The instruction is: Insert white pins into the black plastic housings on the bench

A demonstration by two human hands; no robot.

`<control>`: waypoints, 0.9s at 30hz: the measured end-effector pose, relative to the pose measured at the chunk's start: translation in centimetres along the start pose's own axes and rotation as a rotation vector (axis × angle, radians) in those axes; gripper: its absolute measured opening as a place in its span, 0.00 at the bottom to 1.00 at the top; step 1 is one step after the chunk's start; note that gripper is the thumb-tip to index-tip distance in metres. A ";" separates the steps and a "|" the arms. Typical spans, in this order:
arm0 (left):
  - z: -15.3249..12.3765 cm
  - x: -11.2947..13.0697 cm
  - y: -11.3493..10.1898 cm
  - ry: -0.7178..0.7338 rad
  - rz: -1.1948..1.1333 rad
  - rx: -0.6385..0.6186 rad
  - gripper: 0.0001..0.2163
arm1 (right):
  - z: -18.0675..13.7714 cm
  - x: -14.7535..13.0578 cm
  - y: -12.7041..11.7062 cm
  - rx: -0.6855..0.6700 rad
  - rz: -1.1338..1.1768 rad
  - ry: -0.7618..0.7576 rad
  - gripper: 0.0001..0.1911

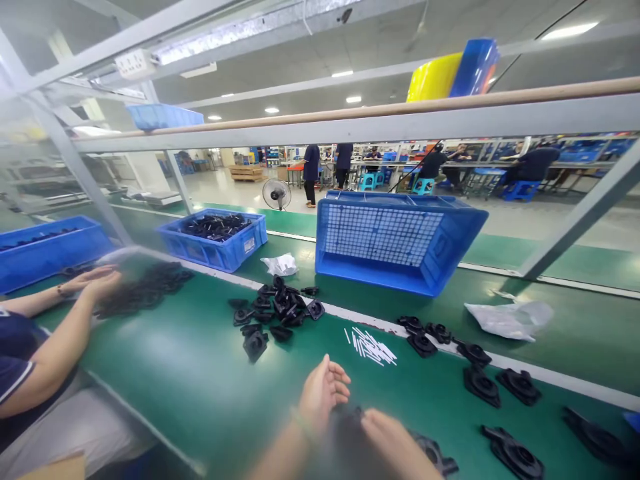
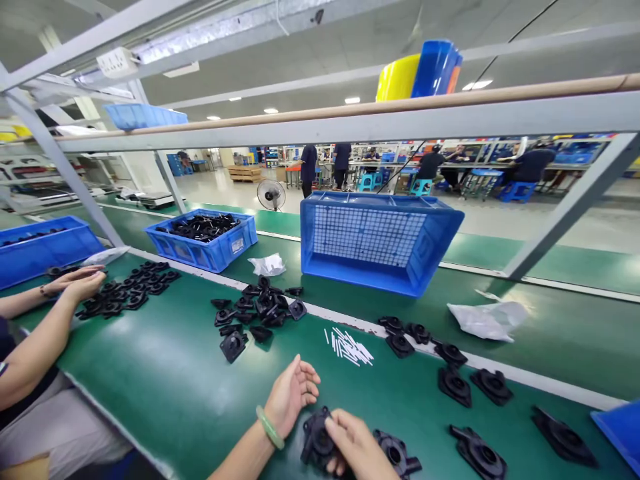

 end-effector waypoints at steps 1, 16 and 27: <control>0.0 0.0 0.0 0.010 0.003 0.010 0.23 | 0.4 0.0 0.4 -0.023 -0.072 0.016 0.28; 0.1 0.5 0.0 0.099 0.035 0.079 0.24 | 0.6 1.0 -1.6 0.022 -0.199 -0.053 0.28; 0.7 -0.6 -0.7 0.105 0.104 0.101 0.24 | -0.1 1.5 -0.5 -0.042 -0.320 -0.105 0.27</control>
Point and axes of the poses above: each hand's wrist, its own z-axis towards the middle knuckle, its own y-axis out of the palm, x = y × z, the point moved 1 cm from there along z, towards the middle knuckle, and after that the axes turned 8 degrees about -x, right-handed, at the moved point
